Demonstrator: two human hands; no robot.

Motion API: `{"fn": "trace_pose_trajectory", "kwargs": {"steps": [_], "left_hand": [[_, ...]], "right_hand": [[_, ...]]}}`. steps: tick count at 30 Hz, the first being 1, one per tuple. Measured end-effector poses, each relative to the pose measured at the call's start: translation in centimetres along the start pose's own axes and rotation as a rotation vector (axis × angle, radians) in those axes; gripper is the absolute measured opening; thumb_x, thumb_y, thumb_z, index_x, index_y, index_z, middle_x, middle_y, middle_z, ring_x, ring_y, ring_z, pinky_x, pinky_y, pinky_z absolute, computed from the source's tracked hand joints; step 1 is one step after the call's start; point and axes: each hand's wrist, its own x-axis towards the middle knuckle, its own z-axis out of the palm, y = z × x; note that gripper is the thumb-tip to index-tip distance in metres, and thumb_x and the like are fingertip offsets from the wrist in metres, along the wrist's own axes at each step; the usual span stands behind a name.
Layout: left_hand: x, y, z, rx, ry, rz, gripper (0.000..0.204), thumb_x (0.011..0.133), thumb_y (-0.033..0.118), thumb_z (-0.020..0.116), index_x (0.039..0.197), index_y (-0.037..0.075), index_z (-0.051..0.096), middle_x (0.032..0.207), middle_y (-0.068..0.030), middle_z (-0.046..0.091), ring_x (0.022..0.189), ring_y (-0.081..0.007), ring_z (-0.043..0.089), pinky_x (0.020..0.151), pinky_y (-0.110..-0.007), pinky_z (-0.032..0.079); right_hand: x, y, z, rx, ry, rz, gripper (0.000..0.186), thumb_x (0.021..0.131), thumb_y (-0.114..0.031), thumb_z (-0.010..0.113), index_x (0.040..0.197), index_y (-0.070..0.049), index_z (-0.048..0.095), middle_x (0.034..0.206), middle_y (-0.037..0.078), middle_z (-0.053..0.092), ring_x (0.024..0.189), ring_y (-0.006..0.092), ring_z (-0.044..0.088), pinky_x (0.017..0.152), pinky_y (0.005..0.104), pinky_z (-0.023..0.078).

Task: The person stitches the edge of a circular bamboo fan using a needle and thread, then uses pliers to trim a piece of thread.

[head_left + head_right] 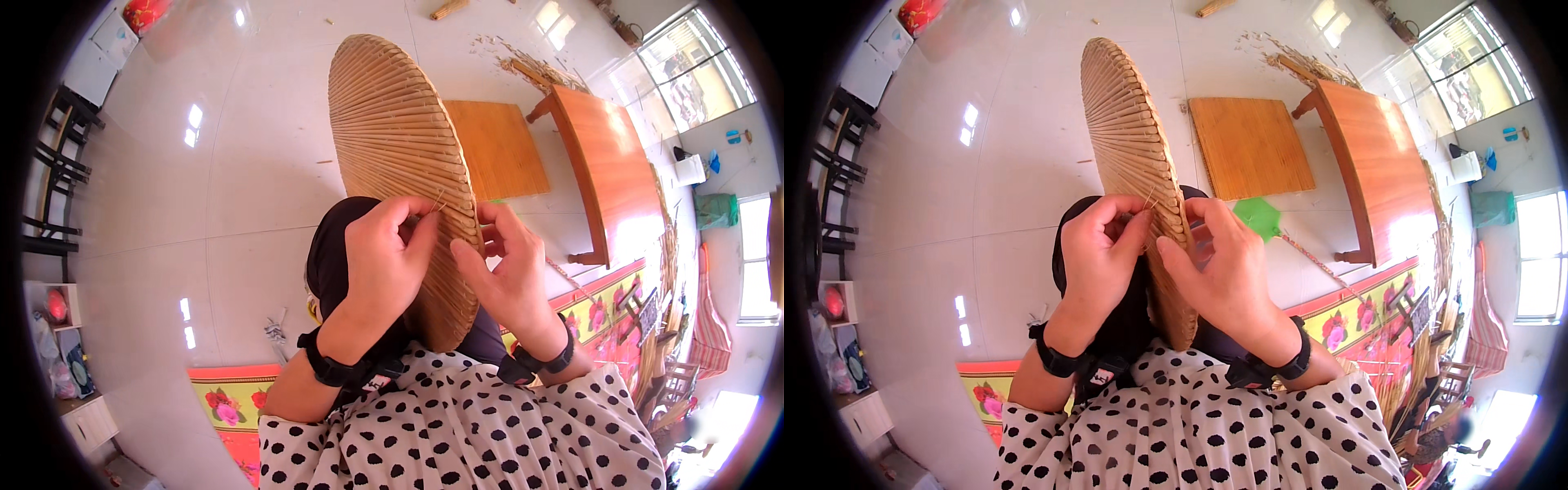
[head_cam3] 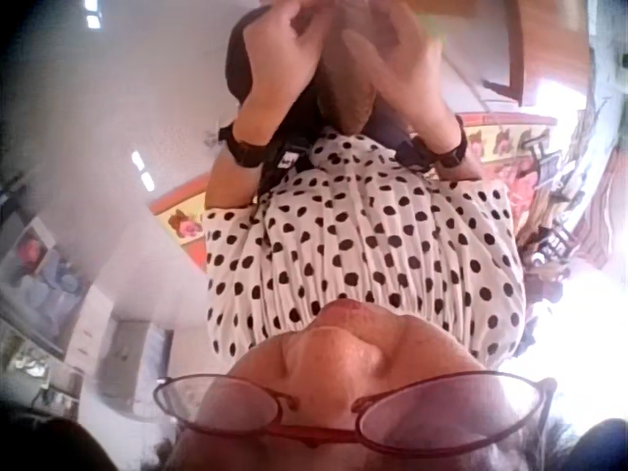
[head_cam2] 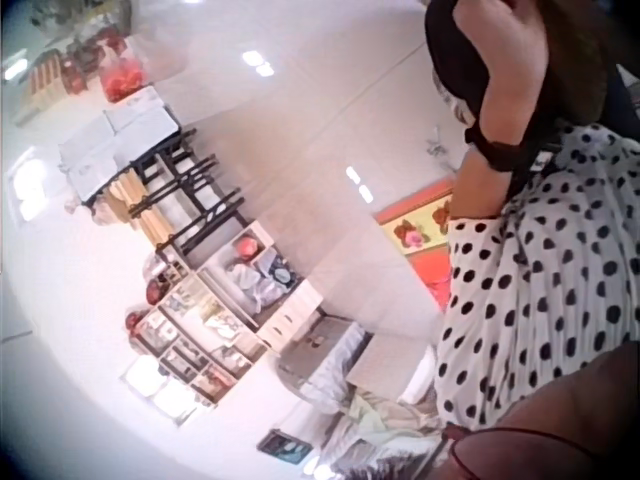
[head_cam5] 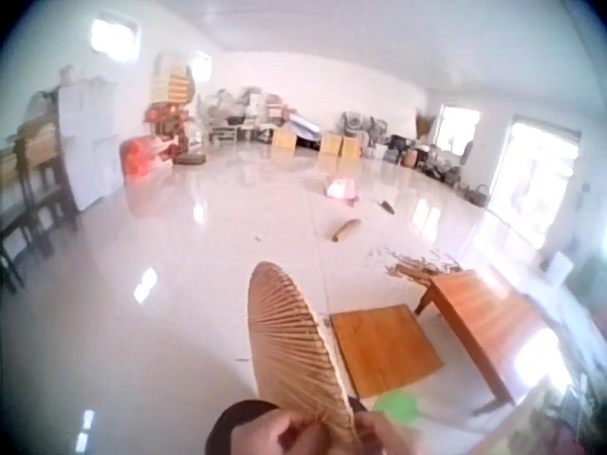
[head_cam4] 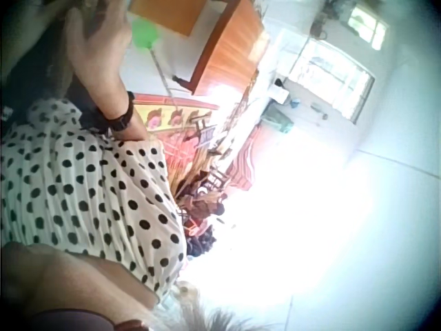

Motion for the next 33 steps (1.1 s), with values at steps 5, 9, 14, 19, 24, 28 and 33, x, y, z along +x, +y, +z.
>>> {"fn": "trace_pose_trajectory", "kwargs": {"steps": [5,9,14,19,24,28,33], "left_hand": [[0.1,0.3,-1.7,-0.545,-0.245,-0.367,0.006,0.087,0.004,0.061,0.084,-0.001,0.059,0.066,0.0008,0.055,0.057,-0.0056,0.051,0.052,-0.021,0.042],[-1.3,-0.2,-3.9,-0.657,-0.404,-0.335,0.007,0.087,0.002,0.059,0.079,0.002,0.058,0.073,-0.0037,0.055,0.059,-0.0098,0.052,0.055,-0.023,0.043],[-3.7,0.8,-6.1,-0.801,-0.324,0.087,0.006,0.082,0.002,0.062,0.078,0.003,0.058,0.093,-0.0101,0.059,0.080,-0.0228,0.060,0.075,-0.033,0.046],[-4.8,2.2,-8.5,-1.249,-0.326,0.199,0.017,0.080,0.000,0.062,0.067,0.009,0.055,0.104,-0.0110,0.060,0.091,-0.0313,0.065,0.086,-0.047,0.045],[-6.4,5.3,-13.8,-1.335,-0.544,0.743,0.020,0.086,0.006,0.055,0.066,0.006,0.053,0.077,-0.0086,0.057,0.069,-0.0197,0.065,0.069,-0.034,0.049],[-8.5,6.3,-16.0,-1.234,-0.223,0.729,0.015,0.086,0.013,0.057,0.082,0.007,0.044,0.091,-0.0099,0.049,0.080,-0.0220,0.060,0.077,-0.037,0.045],[-4.7,1.4,-17.2,-0.882,0.113,0.498,0.033,0.086,0.023,0.058,0.101,0.008,0.033,0.109,-0.0117,0.039,0.094,-0.0248,0.055,0.086,-0.041,0.039]], "right_hand": [[0.0,-0.3,-0.1,0.011,0.007,0.028,0.042,0.073,-0.009,0.073,0.110,0.002,0.055,0.095,0.012,0.064,0.076,0.0195,0.064,0.061,0.0279,0.051],[-0.1,-1.0,-0.2,-0.131,0.113,-0.108,0.052,0.070,-0.004,0.074,0.117,-0.001,0.052,0.109,0.012,0.058,0.083,0.0188,0.060,0.061,0.0281,0.051],[-0.3,-0.3,-0.3,-0.203,0.174,-0.160,0.057,0.068,-0.003,0.075,0.119,-0.003,0.051,0.115,0.010,0.054,0.087,0.0189,0.058,0.061,0.0282,0.050],[-0.5,-1.3,-0.1,-0.328,0.254,-0.247,0.053,0.066,-0.002,0.074,0.115,-0.005,0.055,0.113,0.011,0.055,0.091,0.0246,0.058,0.069,0.0319,0.051],[-0.2,-1.4,0.5,-0.377,0.319,-0.286,0.043,0.064,-0.002,0.070,0.106,-0.006,0.060,0.109,0.012,0.057,0.096,0.0324,0.056,0.081,0.0390,0.048],[0.1,-0.7,0.6,-0.421,0.394,-0.359,0.036,0.067,-0.003,0.066,0.103,-0.006,0.061,0.110,0.012,0.058,0.099,0.0326,0.055,0.083,0.0408,0.048],[1.2,-0.4,2.4,-0.686,0.329,-0.589,0.018,0.073,-0.017,0.059,0.090,-0.010,0.063,0.114,0.007,0.056,0.121,0.0328,0.042,0.092,0.0502,0.038]]}}
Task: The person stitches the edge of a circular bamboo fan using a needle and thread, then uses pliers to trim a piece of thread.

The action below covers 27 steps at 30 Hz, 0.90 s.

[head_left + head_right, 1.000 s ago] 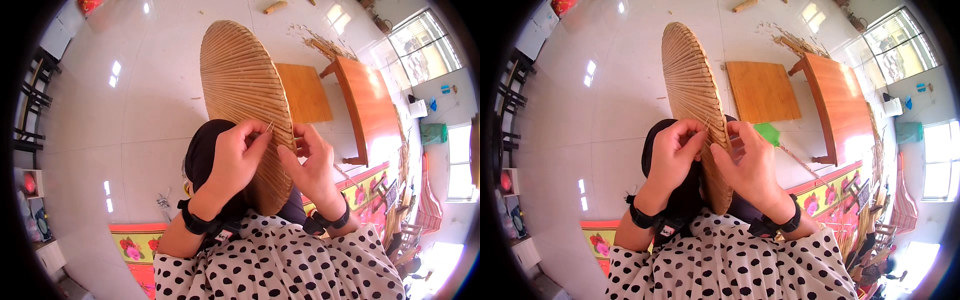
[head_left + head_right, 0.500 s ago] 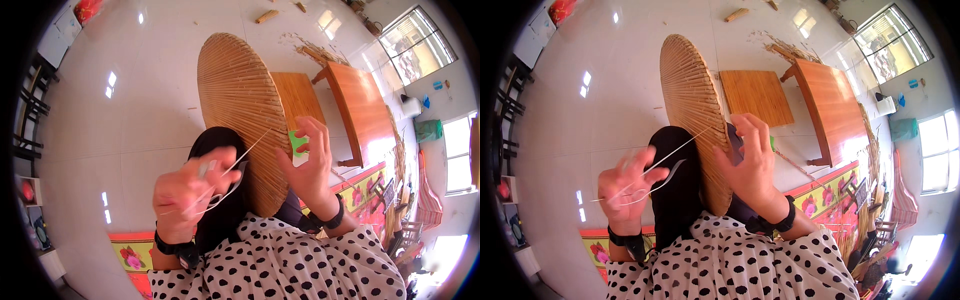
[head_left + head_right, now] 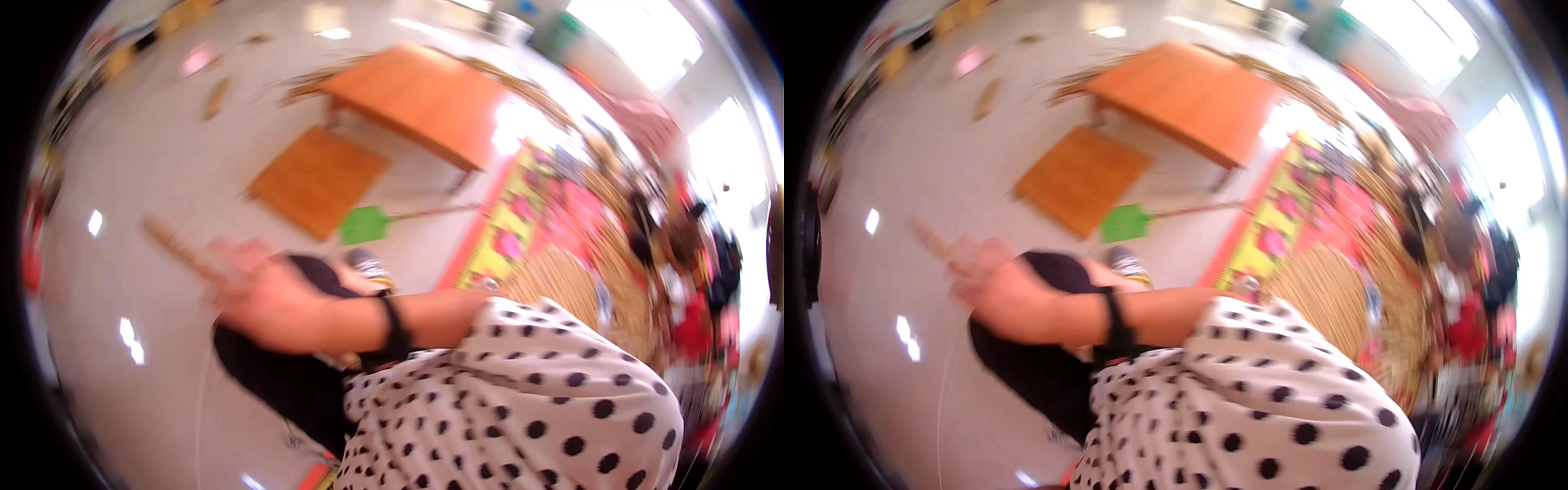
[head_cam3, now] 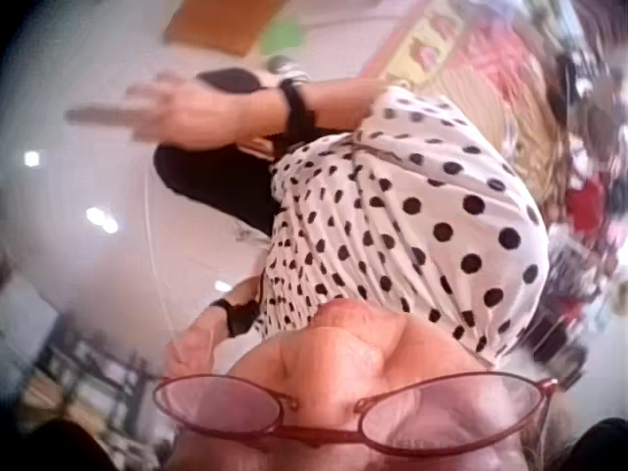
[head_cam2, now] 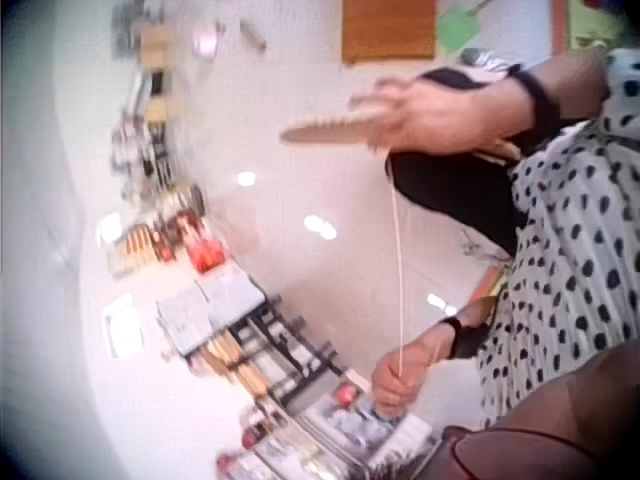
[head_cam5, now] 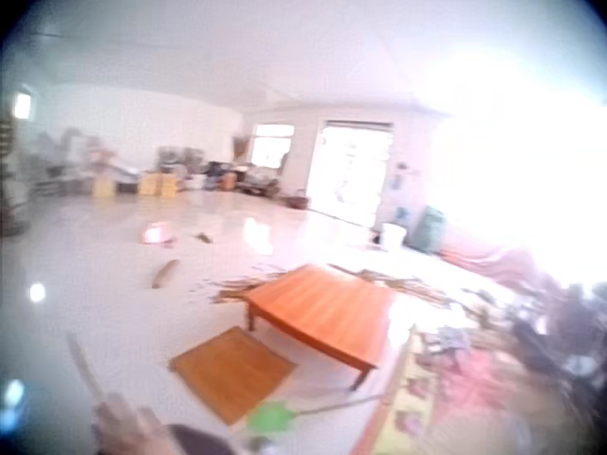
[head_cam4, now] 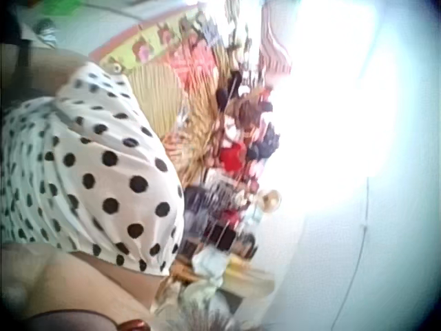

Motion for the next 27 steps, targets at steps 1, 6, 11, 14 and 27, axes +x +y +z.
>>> {"fn": "trace_pose_trajectory", "kwargs": {"steps": [1,6,11,14,27], "left_hand": [[0.5,-1.6,-0.5,0.072,0.037,-0.038,0.037,0.086,0.024,0.059,0.104,0.008,0.031,0.112,-0.0120,0.037,0.096,-0.0254,0.053,0.088,-0.041,0.038],[2.6,-5.3,-0.3,0.357,0.078,-0.179,0.061,0.086,0.034,0.061,0.123,0.009,0.020,0.130,-0.0137,0.027,0.110,-0.0283,0.048,0.098,-0.045,0.032],[5.3,-3.9,-2.4,0.504,0.115,-0.292,0.085,0.085,0.043,0.062,0.142,0.009,0.009,0.147,-0.0154,0.017,0.124,-0.0311,0.042,0.108,-0.048,0.027],[4.9,-6.4,-1.8,0.407,0.005,-0.389,0.076,0.088,0.039,0.060,0.141,0.007,0.016,0.144,-0.0165,0.025,0.123,-0.0308,0.045,0.108,-0.047,0.029],[3.3,-14.8,1.9,0.209,-0.313,-0.495,0.029,0.099,0.018,0.045,0.121,-0.002,0.044,0.128,-0.0171,0.051,0.118,-0.0274,0.048,0.099,-0.040,0.039]], "right_hand": [[0.2,0.5,1.2,0.121,0.035,-0.086,0.006,0.073,-0.017,0.059,0.076,-0.013,0.061,0.103,0.005,0.059,0.120,0.0321,0.044,0.098,0.0575,0.032],[-0.1,0.5,3.1,0.271,0.111,-0.195,0.007,0.065,-0.013,0.060,0.059,-0.011,0.061,0.057,0.004,0.055,0.094,0.0302,0.055,0.107,0.0686,0.014],[-0.5,-0.9,4.5,0.328,0.154,-0.135,0.007,0.066,-0.011,0.060,0.059,-0.010,0.060,0.054,0.004,0.052,0.069,0.0259,0.055,0.108,0.0672,0.013],[-0.5,-1.2,4.4,0.501,0.227,-0.103,0.013,0.072,-0.011,0.058,0.060,-0.006,0.056,0.053,0.005,0.050,0.067,0.0269,0.054,0.103,0.0647,0.024],[-1.7,-1.3,3.7,0.489,0.321,-0.129,0.013,0.069,-0.017,0.059,0.060,-0.009,0.056,0.058,0.005,0.055,0.066,0.0251,0.056,0.081,0.0453,0.036]]}}
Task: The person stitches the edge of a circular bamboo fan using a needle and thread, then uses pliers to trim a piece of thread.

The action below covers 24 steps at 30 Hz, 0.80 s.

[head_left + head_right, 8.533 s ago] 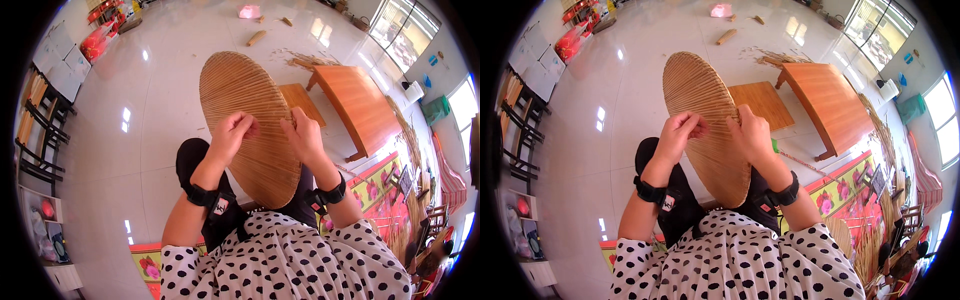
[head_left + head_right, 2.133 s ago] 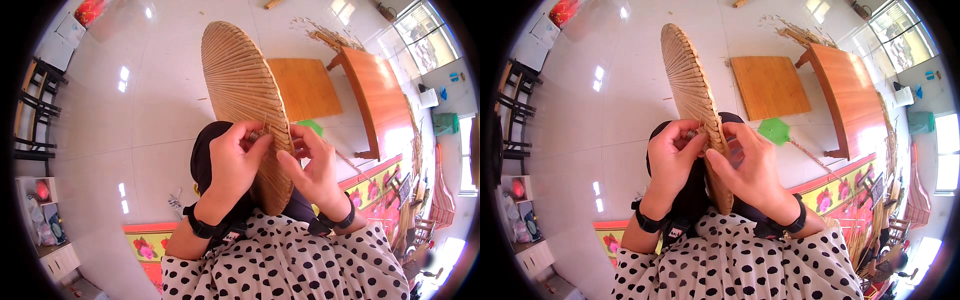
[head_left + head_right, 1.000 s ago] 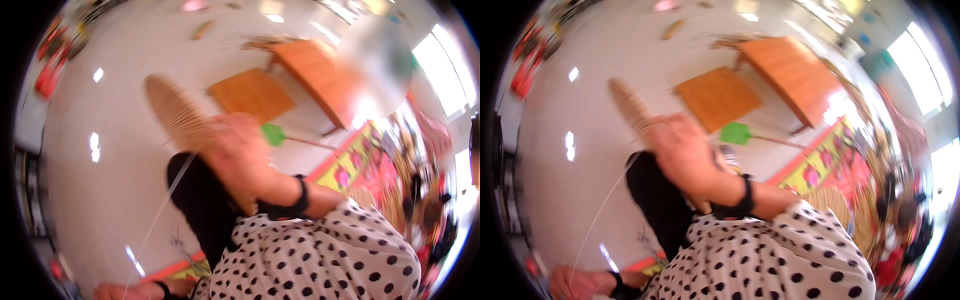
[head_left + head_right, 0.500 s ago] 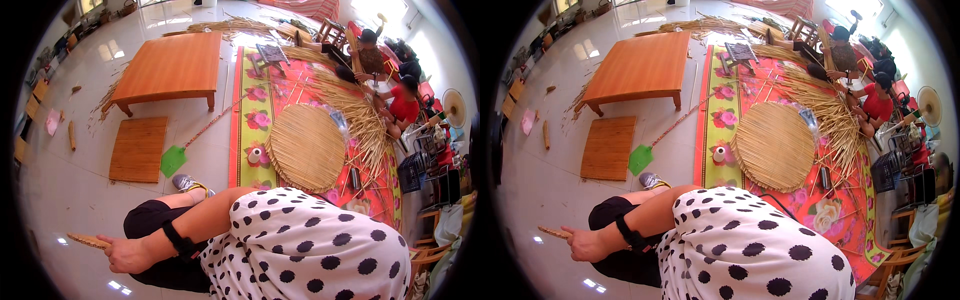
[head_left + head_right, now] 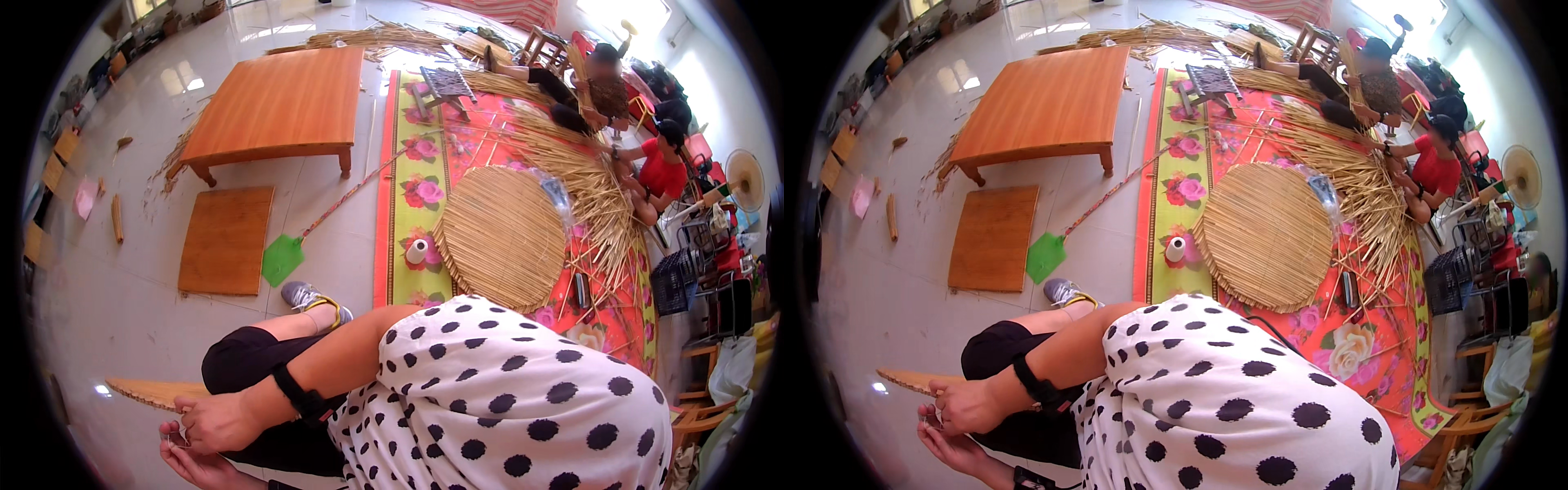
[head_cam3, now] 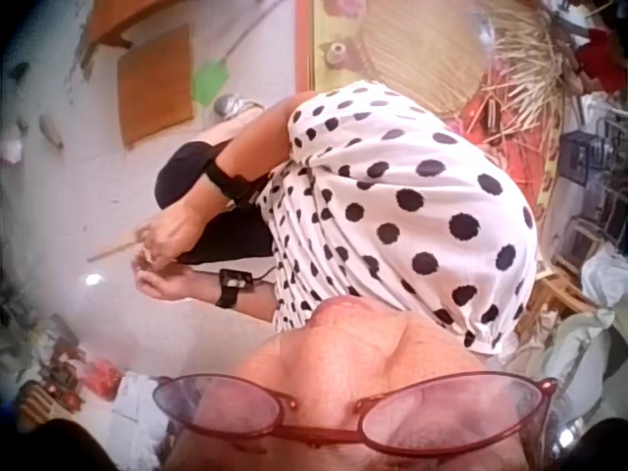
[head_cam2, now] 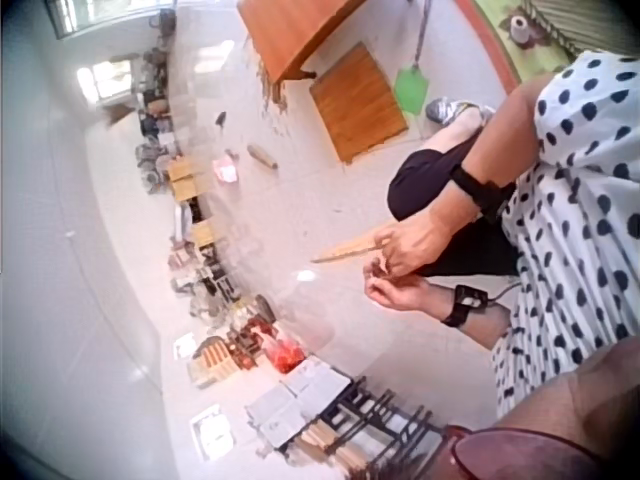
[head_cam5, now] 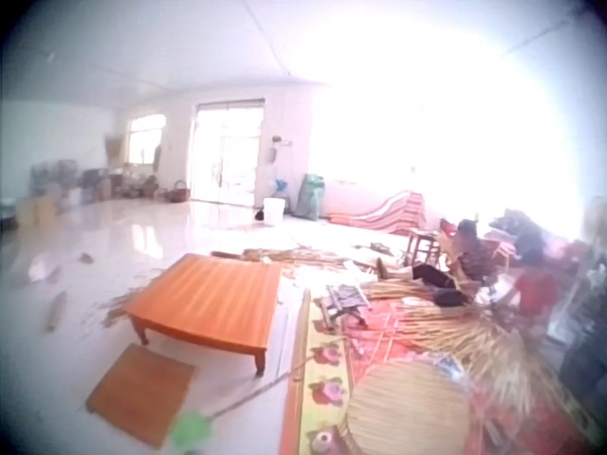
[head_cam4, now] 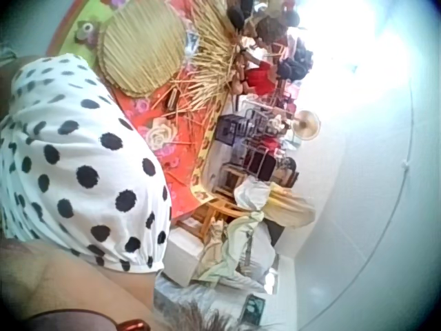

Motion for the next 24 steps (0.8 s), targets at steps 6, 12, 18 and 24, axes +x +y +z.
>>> {"fn": "trace_pose_trajectory", "kwargs": {"steps": [6,12,18,24], "left_hand": [[-3.4,1.9,1.3,0.278,0.254,-0.040,0.021,0.096,0.017,0.053,0.112,0.004,0.055,0.111,-0.0099,0.059,0.101,-0.0199,0.057,0.081,-0.033,0.049],[-7.0,6.0,1.7,0.506,0.319,0.065,0.010,0.087,-0.004,0.057,0.096,0.000,0.061,0.105,-0.0102,0.062,0.092,-0.0156,0.059,0.076,-0.026,0.049],[-8.1,10.0,0.8,0.798,0.372,0.206,0.014,0.084,-0.009,0.057,0.094,-0.002,0.064,0.102,-0.0077,0.059,0.090,-0.0137,0.057,0.075,-0.025,0.047],[-8.5,8.3,2.8,0.809,0.352,0.200,0.015,0.081,-0.006,0.063,0.093,0.002,0.068,0.083,-0.0033,0.058,0.070,-0.0102,0.054,0.061,-0.022,0.042]], "right_hand": [[0.4,0.0,-2.7,0.105,-0.179,0.001,0.011,0.070,-0.020,0.058,0.069,-0.010,0.053,0.068,0.004,0.053,0.069,0.0231,0.053,0.076,0.0401,0.042],[0.1,-3.7,-7.4,0.059,-0.272,0.010,0.022,0.068,-0.003,0.069,0.089,-0.007,0.064,0.080,0.004,0.060,0.085,0.0209,0.061,0.089,0.0424,0.043],[3.3,-5.1,-10.3,0.303,-0.228,-0.171,0.020,0.065,0.000,0.069,0.083,-0.008,0.064,0.090,0.009,0.061,0.084,0.0241,0.060,0.085,0.0447,0.045],[1.7,-2.8,-10.4,-0.154,-0.067,0.217,0.036,0.073,-0.003,0.068,0.108,-0.002,0.058,0.097,0.014,0.059,0.080,0.0286,0.057,0.072,0.0349,0.049]]}}
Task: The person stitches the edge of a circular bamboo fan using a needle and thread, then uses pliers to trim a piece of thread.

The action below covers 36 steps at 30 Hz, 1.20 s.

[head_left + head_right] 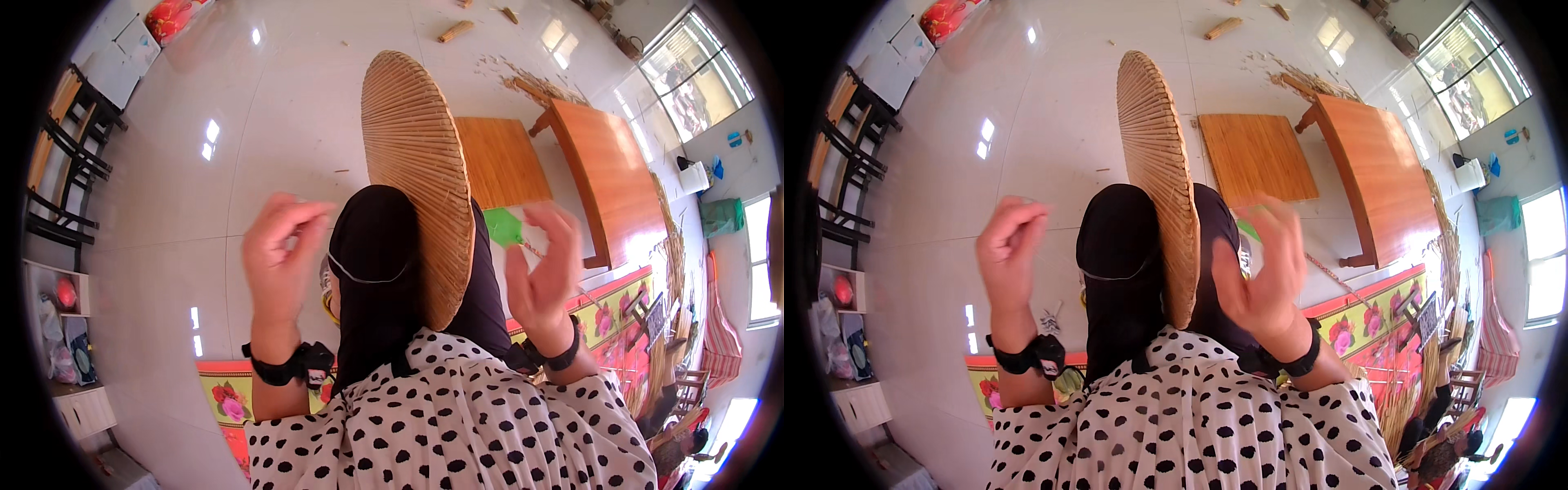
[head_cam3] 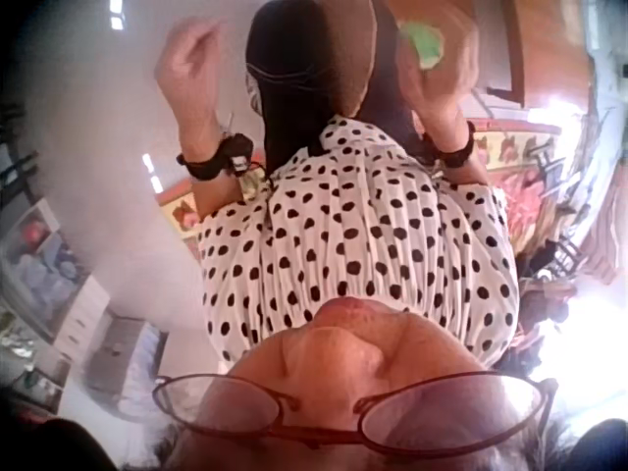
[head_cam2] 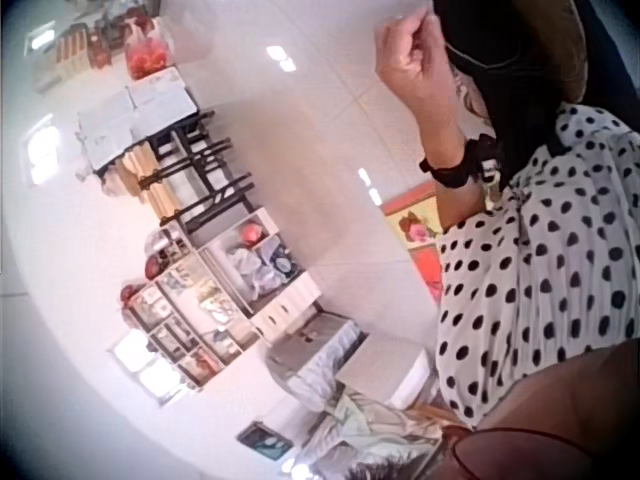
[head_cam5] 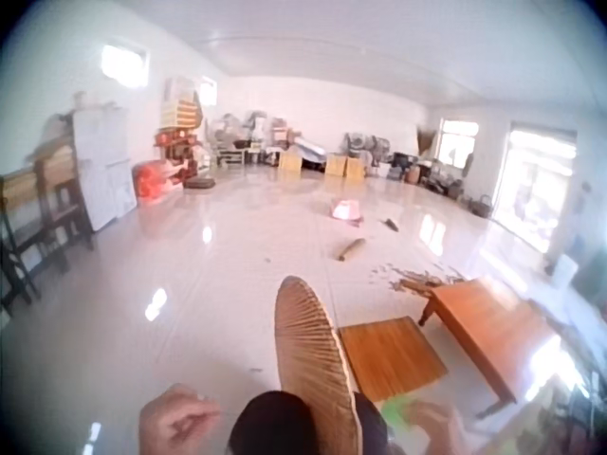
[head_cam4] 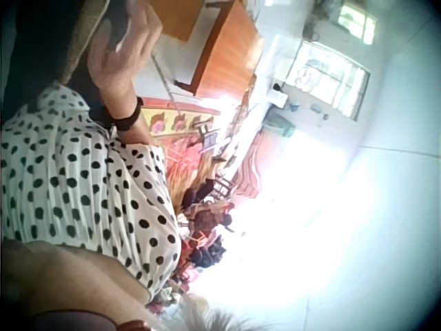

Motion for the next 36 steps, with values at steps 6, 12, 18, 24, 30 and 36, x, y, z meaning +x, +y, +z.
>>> {"fn": "trace_pose_trajectory", "kwargs": {"steps": [6,12,18,24,30,36], "left_hand": [[-0.1,-0.9,6.0,-0.185,-0.138,-0.147,0.013,0.082,-0.005,0.064,0.093,0.001,0.067,0.082,-0.0030,0.062,0.069,-0.0087,0.057,0.062,-0.022,0.046],[0.4,-1.6,8.7,-0.012,-0.140,-0.001,0.014,0.077,-0.005,0.067,0.090,0.001,0.067,0.073,-0.0057,0.060,0.061,-0.0137,0.056,0.057,-0.025,0.044],[1.1,-1.8,9.1,0.169,-0.135,0.152,0.015,0.074,-0.004,0.068,0.087,0.004,0.068,0.071,-0.0077,0.057,0.060,-0.0227,0.055,0.054,-0.032,0.044],[1.4,-1.5,9.2,0.204,-0.148,0.174,0.016,0.072,-0.003,0.068,0.085,0.005,0.068,0.071,-0.0073,0.056,0.062,-0.0245,0.055,0.055,-0.034,0.044],[1.2,-1.4,9.1,0.192,-0.157,0.181,0.016,0.071,-0.004,0.069,0.084,0.005,0.068,0.070,-0.0069,0.055,0.062,-0.0239,0.055,0.055,-0.034,0.044],[1.2,-1.6,9.3,0.178,-0.149,0.184,0.017,0.070,-0.004,0.069,0.085,0.005,0.068,0.070,-0.0065,0.055,0.061,-0.0232,0.055,0.054,-0.033,0.044]], "right_hand": [[-0.5,0.2,3.6,0.186,-0.292,0.500,0.040,0.077,-0.009,0.069,0.113,0.001,0.056,0.099,0.012,0.060,0.077,0.0180,0.058,0.062,0.0285,0.049],[-1.1,0.5,5.3,0.215,-0.259,0.621,0.039,0.074,-0.009,0.070,0.110,0.002,0.058,0.096,0.011,0.064,0.072,0.0173,0.061,0.059,0.0269,0.049],[-1.2,0.5,5.1,0.188,-0.238,0.615,0.036,0.072,-0.007,0.071,0.104,0.003,0.061,0.092,0.010,0.065,0.069,0.0148,0.061,0.059,0.0253,0.049],[-1.2,0.5,5.1,0.218,-0.227,0.625,0.037,0.071,-0.007,0.072,0.104,0.004,0.061,0.089,0.009,0.064,0.067,0.0129,0.060,0.058,0.0239,0.049],[-1.4,0.6,5.3,0.251,-0.200,0.639,0.036,0.071,-0.006,0.072,0.103,0.004,0.060,0.088,0.010,0.064,0.066,0.0130,0.060,0.058,0.0241,0.049],[-1.6,0.8,5.3,0.278,-0.187,0.647,0.036,0.071,-0.005,0.072,0.104,0.004,0.061,0.087,0.010,0.064,0.069,0.0138,0.061,0.060,0.0238,0.049]]}}
